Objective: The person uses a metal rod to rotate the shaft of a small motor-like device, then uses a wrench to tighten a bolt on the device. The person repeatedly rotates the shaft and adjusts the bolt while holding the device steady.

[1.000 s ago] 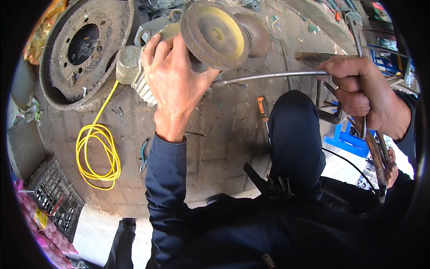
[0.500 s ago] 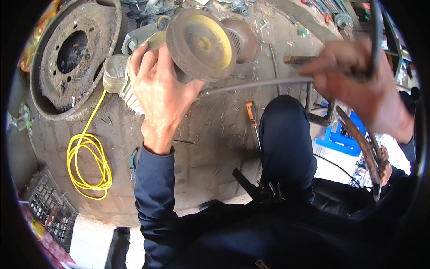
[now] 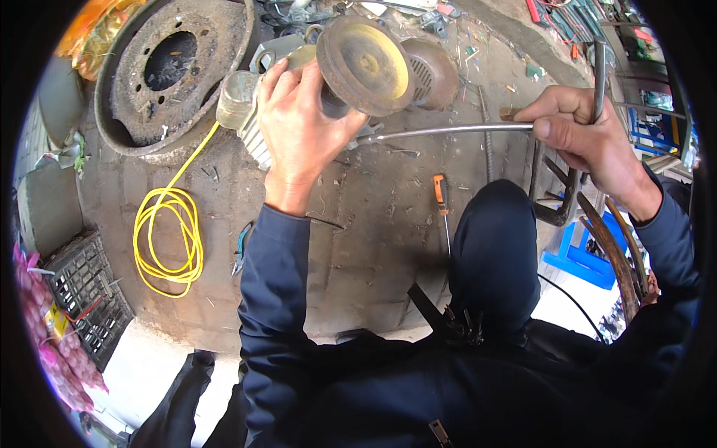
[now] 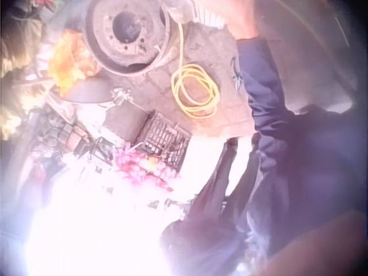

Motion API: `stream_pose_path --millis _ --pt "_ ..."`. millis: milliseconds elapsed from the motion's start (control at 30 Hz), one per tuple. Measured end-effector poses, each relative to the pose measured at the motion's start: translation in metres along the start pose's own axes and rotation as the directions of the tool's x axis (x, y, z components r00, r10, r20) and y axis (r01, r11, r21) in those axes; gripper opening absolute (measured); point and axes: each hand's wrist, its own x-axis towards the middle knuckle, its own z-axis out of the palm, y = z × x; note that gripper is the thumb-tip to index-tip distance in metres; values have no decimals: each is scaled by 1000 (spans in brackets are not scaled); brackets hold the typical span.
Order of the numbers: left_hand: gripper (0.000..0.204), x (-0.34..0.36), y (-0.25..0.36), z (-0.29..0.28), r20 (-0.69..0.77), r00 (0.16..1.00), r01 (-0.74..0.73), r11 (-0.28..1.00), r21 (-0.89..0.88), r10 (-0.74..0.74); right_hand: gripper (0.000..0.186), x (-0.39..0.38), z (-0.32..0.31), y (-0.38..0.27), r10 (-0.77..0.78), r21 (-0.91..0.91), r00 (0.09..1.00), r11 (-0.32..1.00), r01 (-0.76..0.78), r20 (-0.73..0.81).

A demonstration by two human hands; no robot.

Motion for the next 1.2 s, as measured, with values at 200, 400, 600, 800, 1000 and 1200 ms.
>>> stream_pose_path --millis 200,400,600,800,1000,1200 --pt "61 -3 0 2 -14 1000 3 1000 19 -3 21 -7 4 12 58 150 997 988 -50 -52" --pt "63 -6 -1 3 -20 1000 18 1000 20 -18 21 -5 11 25 91 295 995 953 -74 -45" --pt "66 -5 -1 3 -10 1000 26 999 35 -26 22 -1 8 18 172 387 985 907 -165 15" --pt "68 -7 1 1 47 995 88 996 32 -90 20 -5 10 13 251 455 968 863 -222 -3" --pt "63 -3 1 2 -33 999 13 999 40 -11 17 -11 17 -1 330 546 944 789 -281 10" --pt "63 -3 2 1 -26 1000 18 1000 9 -18 15 -14 22 -29 287 417 957 876 -242 -49"
